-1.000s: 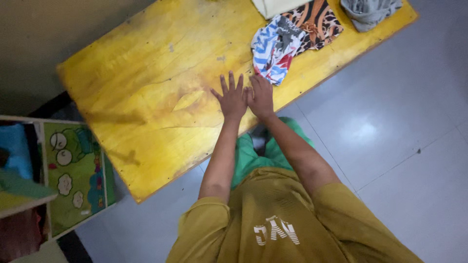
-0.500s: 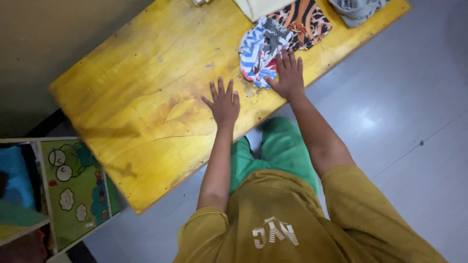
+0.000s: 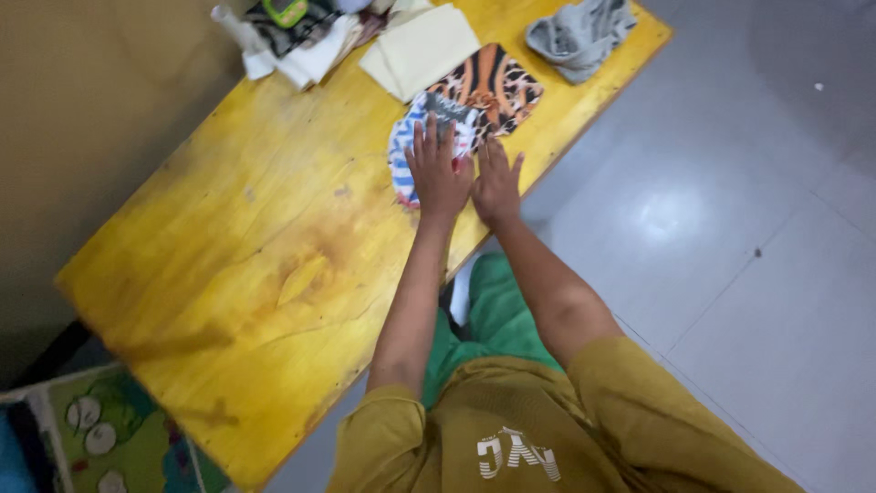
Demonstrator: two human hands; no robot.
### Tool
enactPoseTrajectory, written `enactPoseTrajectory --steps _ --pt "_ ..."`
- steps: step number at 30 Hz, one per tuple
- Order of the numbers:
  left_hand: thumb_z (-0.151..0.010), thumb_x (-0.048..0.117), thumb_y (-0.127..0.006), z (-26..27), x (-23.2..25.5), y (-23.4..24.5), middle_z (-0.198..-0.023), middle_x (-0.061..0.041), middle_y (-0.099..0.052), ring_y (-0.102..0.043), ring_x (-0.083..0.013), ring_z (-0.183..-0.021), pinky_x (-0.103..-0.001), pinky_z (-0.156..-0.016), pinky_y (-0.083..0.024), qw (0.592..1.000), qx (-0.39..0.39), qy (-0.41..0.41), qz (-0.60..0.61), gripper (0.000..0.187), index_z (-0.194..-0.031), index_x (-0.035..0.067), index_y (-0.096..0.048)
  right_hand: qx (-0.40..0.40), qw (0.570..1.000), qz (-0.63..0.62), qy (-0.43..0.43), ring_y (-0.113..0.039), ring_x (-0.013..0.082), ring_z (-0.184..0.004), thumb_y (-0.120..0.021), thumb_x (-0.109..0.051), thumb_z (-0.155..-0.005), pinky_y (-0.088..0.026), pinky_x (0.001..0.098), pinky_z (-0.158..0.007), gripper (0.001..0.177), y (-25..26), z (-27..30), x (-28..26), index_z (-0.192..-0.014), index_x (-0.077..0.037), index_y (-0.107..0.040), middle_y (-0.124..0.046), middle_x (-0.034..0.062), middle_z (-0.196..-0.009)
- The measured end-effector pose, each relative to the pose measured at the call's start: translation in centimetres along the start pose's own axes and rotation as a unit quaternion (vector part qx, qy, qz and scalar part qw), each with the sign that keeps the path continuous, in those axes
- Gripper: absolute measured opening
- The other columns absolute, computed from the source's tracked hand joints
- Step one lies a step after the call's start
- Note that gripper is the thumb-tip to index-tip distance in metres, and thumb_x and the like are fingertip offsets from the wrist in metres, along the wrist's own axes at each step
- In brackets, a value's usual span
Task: The person folds several pieces of clothing on a yellow table and places them into a green cabinet. The person handles a white cloth, a pink cloth, a patterned cloth, and a light blue cloth, folding each one by hand and storing them in the cabinet.
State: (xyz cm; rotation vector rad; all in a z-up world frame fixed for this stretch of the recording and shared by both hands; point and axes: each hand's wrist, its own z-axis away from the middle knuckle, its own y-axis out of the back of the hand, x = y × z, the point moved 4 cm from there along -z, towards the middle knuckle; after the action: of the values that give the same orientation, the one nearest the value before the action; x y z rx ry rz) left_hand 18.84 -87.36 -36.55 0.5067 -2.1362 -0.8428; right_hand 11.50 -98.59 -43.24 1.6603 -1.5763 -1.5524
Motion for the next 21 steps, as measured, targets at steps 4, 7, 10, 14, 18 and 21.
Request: enactPoseTrajectory --steps 4,7,10,14,18,21 --pt "-0.089 0.038 -0.069 -1.1 0.2 -2.4 -0.156 -0.014 -0.045 -0.036 -0.0355 -0.147 -0.068 -0.118 -0.015 0.991 -0.084 -0.032 -0.099 0.065 -0.149 0.018 -0.051 0.016 0.999 0.047 -0.019 -0.035 0.0366 -0.152 -0.054 -0.018 -0.094 -0.013 0.0707 -0.121 0.062 -0.1 -0.1 -0.1 -0.154 -0.004 -0.044 -0.036 0.0192 -0.163" --pt "-0.091 0.037 -0.068 -0.4 -0.8 -3.3 -0.154 -0.010 -0.048 -0.039 -0.0298 -0.146 -0.065 -0.121 -0.015 0.989 -0.095 -0.017 -0.111 0.062 -0.149 0.021 -0.052 -0.012 0.998 0.049 -0.037 -0.033 0.0362 -0.152 -0.054 -0.019 -0.093 -0.013 0.0703 -0.121 0.063 0.1 -1.0 -0.2 -0.153 -0.004 -0.043 -0.035 0.0186 -0.163" --pt "-0.094 0.034 -0.066 0.6 -2.0 -3.5 -0.154 -0.007 -0.049 -0.041 -0.0270 -0.146 -0.063 -0.122 -0.016 0.987 -0.105 -0.011 -0.119 0.059 -0.150 0.024 -0.053 -0.030 0.997 0.057 -0.044 -0.031 0.0350 -0.152 -0.055 -0.018 -0.088 -0.013 0.0694 -0.120 0.068 0.2 -0.6 -0.6 -0.153 -0.005 -0.042 -0.034 0.0187 -0.163" --pt "-0.093 0.029 -0.064 1.3 -4.0 -0.8 -0.153 -0.006 -0.050 -0.041 -0.0260 -0.145 -0.064 -0.121 -0.015 0.977 -0.129 0.007 -0.168 0.057 -0.149 0.023 -0.055 -0.023 0.996 0.071 -0.044 -0.031 0.0337 -0.153 -0.055 -0.019 -0.090 -0.013 0.0676 -0.123 0.068 0.4 -0.8 -0.6 -0.155 -0.006 -0.041 -0.033 0.0184 -0.164" --pt "-0.095 0.032 -0.064 2.6 -6.0 4.3 -0.150 -0.008 -0.053 -0.041 -0.0275 -0.146 -0.065 -0.123 -0.014 0.984 -0.097 0.040 -0.142 0.050 -0.143 0.020 -0.061 -0.016 0.996 0.086 -0.035 -0.031 0.0342 -0.151 -0.056 -0.019 -0.088 -0.013 0.0670 -0.122 0.070 0.5 -1.0 -0.7 -0.155 -0.008 -0.042 -0.032 0.0191 -0.165" --pt "-0.094 0.036 -0.067 2.6 -6.2 6.2 -0.149 -0.008 -0.053 -0.041 -0.0302 -0.145 -0.066 -0.122 -0.012 0.987 -0.072 0.074 -0.125 0.047 -0.137 0.018 -0.064 -0.023 0.995 0.087 -0.041 -0.030 0.0338 -0.153 -0.057 -0.020 -0.088 -0.014 0.0662 -0.123 0.068 0.6 -0.8 -1.2 -0.155 -0.009 -0.043 -0.032 0.0178 -0.165"
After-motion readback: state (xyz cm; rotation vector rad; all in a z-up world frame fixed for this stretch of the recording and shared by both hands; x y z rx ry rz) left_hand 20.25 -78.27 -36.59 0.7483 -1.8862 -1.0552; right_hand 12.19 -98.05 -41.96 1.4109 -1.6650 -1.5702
